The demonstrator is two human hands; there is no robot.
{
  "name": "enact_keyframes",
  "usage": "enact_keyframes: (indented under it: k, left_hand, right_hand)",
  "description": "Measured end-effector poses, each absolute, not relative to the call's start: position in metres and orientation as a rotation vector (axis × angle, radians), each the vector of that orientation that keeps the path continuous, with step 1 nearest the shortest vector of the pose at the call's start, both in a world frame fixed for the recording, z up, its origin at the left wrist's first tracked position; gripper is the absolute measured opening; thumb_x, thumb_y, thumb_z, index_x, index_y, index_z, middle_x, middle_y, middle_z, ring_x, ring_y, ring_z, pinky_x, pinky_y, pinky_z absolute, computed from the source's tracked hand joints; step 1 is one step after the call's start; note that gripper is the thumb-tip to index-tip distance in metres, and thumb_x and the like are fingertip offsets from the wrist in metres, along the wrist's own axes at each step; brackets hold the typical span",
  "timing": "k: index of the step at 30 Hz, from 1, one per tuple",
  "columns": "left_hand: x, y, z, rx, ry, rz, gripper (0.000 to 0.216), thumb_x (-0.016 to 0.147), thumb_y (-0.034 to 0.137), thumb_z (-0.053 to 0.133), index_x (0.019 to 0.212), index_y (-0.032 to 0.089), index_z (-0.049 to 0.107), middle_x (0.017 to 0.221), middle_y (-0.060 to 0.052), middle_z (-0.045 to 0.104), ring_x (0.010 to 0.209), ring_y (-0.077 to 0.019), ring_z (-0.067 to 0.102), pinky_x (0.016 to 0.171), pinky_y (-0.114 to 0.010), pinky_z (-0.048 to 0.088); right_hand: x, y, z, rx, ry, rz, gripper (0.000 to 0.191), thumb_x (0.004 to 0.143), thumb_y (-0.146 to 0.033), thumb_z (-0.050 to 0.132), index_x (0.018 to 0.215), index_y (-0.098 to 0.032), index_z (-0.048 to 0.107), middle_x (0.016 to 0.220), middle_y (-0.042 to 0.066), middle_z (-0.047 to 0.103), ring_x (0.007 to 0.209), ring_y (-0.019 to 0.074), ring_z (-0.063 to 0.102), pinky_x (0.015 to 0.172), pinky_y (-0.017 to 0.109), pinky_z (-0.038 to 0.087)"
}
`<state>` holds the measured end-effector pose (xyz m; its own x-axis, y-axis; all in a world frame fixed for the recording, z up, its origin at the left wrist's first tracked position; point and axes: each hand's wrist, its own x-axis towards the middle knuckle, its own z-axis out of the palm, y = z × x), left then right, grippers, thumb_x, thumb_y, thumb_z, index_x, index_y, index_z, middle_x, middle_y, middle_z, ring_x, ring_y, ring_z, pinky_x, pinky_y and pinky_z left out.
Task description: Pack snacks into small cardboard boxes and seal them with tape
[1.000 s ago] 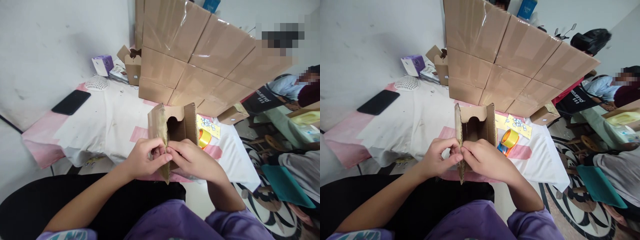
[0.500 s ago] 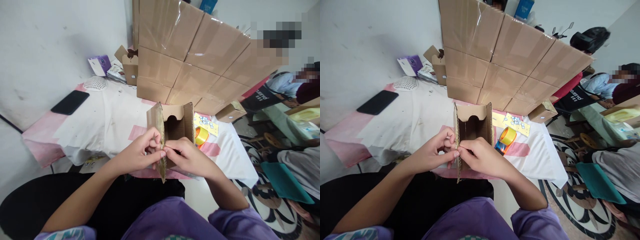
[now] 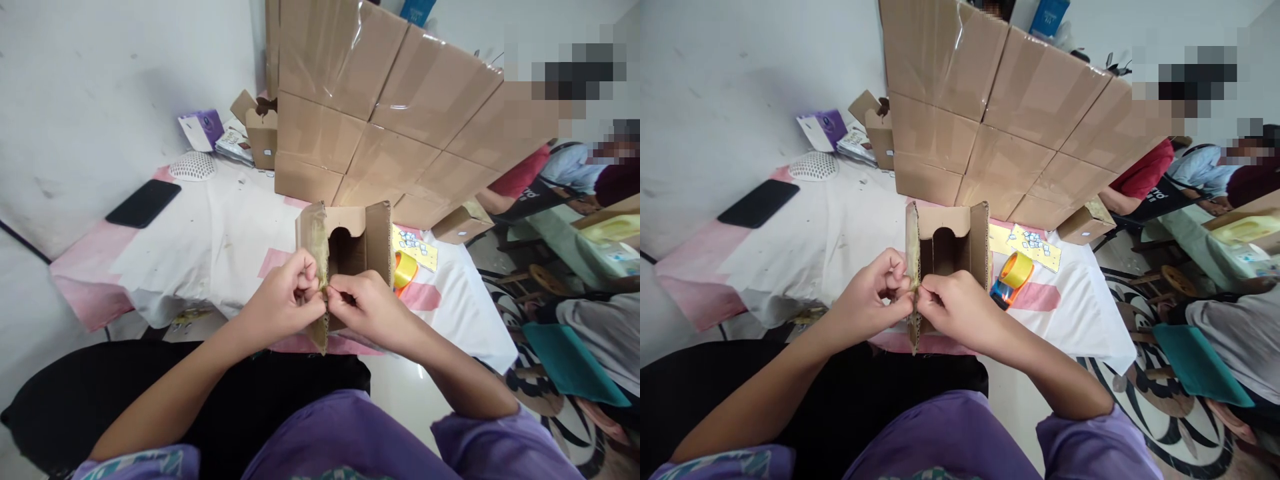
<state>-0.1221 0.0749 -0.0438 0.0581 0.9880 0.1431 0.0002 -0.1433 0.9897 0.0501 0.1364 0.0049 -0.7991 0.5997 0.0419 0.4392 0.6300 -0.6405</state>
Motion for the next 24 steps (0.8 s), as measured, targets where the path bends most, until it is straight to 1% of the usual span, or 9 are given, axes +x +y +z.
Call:
enact_keyframes:
  k: [3, 7, 10, 13, 15, 17, 19, 22, 24]
  left_hand:
    - [-0.128, 0.071, -0.035, 1.449, 1.227, 1.211, 0.025, 0.082, 0.013, 0.056, 0.088, 0.025, 0.034, 0.062, 0.012, 0.038, 0.056, -0.0069, 0.038, 0.057, -0.021, 0.034]
    - [-0.132, 0.069, -0.028, 1.507, 1.366, 1.095, 0.019, 0.088, 0.023, 0.055, 0.094, 0.025, 0.038, 0.067, 0.008, 0.053, 0.058, -0.0109, 0.05, 0.057, -0.024, 0.037]
    - [-0.132, 0.066, -0.023, 1.628, 1.609, 0.874, 0.013, 0.092, 0.031, 0.053, 0.086, 0.023, 0.045, 0.062, 0.005, 0.057, 0.055, -0.0148, 0.053, 0.055, -0.027, 0.033]
    - [-0.128, 0.063, -0.02, 1.758, 1.62, 0.774, 0.031, 0.097, 0.031, 0.044, 0.068, 0.021, 0.049, 0.056, 0.001, 0.058, 0.052, -0.0152, 0.053, 0.055, -0.029, 0.031]
    - [-0.127, 0.062, -0.019, 1.786, 1.536, 0.797, 0.039, 0.099, 0.029, 0.04, 0.062, 0.021, 0.052, 0.056, 0.0, 0.06, 0.053, -0.015, 0.055, 0.056, -0.029, 0.033]
    - [-0.127, 0.063, -0.019, 1.76, 1.468, 0.822, 0.041, 0.099, 0.029, 0.039, 0.061, 0.02, 0.055, 0.058, -0.001, 0.064, 0.054, -0.0148, 0.058, 0.058, -0.029, 0.037]
    - [-0.128, 0.064, -0.021, 1.712, 1.399, 0.837, 0.042, 0.099, 0.029, 0.04, 0.062, 0.02, 0.058, 0.061, -0.001, 0.068, 0.058, -0.015, 0.062, 0.061, -0.028, 0.041]
    - [-0.132, 0.069, -0.025, 1.653, 1.302, 0.871, 0.041, 0.099, 0.029, 0.041, 0.065, 0.019, 0.062, 0.067, 0.0, 0.071, 0.065, -0.0154, 0.065, 0.065, -0.027, 0.046]
    - [-0.134, 0.072, -0.03, 1.653, 1.259, 0.895, 0.041, 0.1, 0.028, 0.042, 0.066, 0.019, 0.063, 0.069, 0.0, 0.072, 0.066, -0.0149, 0.065, 0.067, -0.026, 0.046]
  right_hand:
    - [0.049, 0.141, 0.007, -0.838, -2.632, 0.976, 0.03, 0.091, -0.014, 0.049, 0.064, -0.02, 0.039, 0.057, -0.008, 0.035, 0.054, 0.0073, 0.031, 0.056, 0.024, 0.025]
    - [0.048, 0.149, 0.009, -0.774, -2.643, 1.131, 0.033, 0.098, -0.021, 0.046, 0.066, -0.02, 0.041, 0.059, -0.007, 0.038, 0.057, 0.0078, 0.034, 0.057, 0.024, 0.026]
    - [0.046, 0.152, 0.01, -0.774, -2.632, 1.15, 0.035, 0.101, -0.023, 0.046, 0.066, -0.019, 0.042, 0.06, -0.007, 0.041, 0.058, 0.0079, 0.036, 0.058, 0.024, 0.027]
    - [0.044, 0.153, 0.011, -0.78, -2.635, 1.188, 0.037, 0.103, -0.027, 0.045, 0.067, -0.019, 0.045, 0.062, -0.006, 0.044, 0.059, 0.0082, 0.039, 0.058, 0.024, 0.029]
    - [0.042, 0.154, 0.01, -0.826, -2.629, 1.21, 0.042, 0.103, -0.036, 0.048, 0.065, -0.019, 0.044, 0.061, -0.006, 0.042, 0.058, 0.0083, 0.038, 0.056, 0.024, 0.028]
    - [0.04, 0.154, 0.009, -0.874, -2.604, 1.238, 0.048, 0.102, -0.046, 0.052, 0.063, -0.019, 0.043, 0.059, -0.006, 0.041, 0.057, 0.0085, 0.038, 0.054, 0.024, 0.027]
    - [0.04, 0.155, 0.008, -0.862, -2.58, 1.282, 0.05, 0.102, -0.052, 0.051, 0.064, -0.018, 0.048, 0.06, -0.005, 0.045, 0.058, 0.009, 0.041, 0.055, 0.024, 0.03]
    - [0.042, 0.157, 0.009, -0.788, -2.564, 1.327, 0.049, 0.105, -0.051, 0.047, 0.07, -0.017, 0.056, 0.065, -0.003, 0.055, 0.06, 0.0096, 0.047, 0.059, 0.023, 0.035]
    - [0.044, 0.157, 0.009, -0.76, -2.57, 1.318, 0.048, 0.106, -0.047, 0.045, 0.071, -0.017, 0.057, 0.066, -0.002, 0.058, 0.06, 0.0095, 0.048, 0.061, 0.023, 0.037]
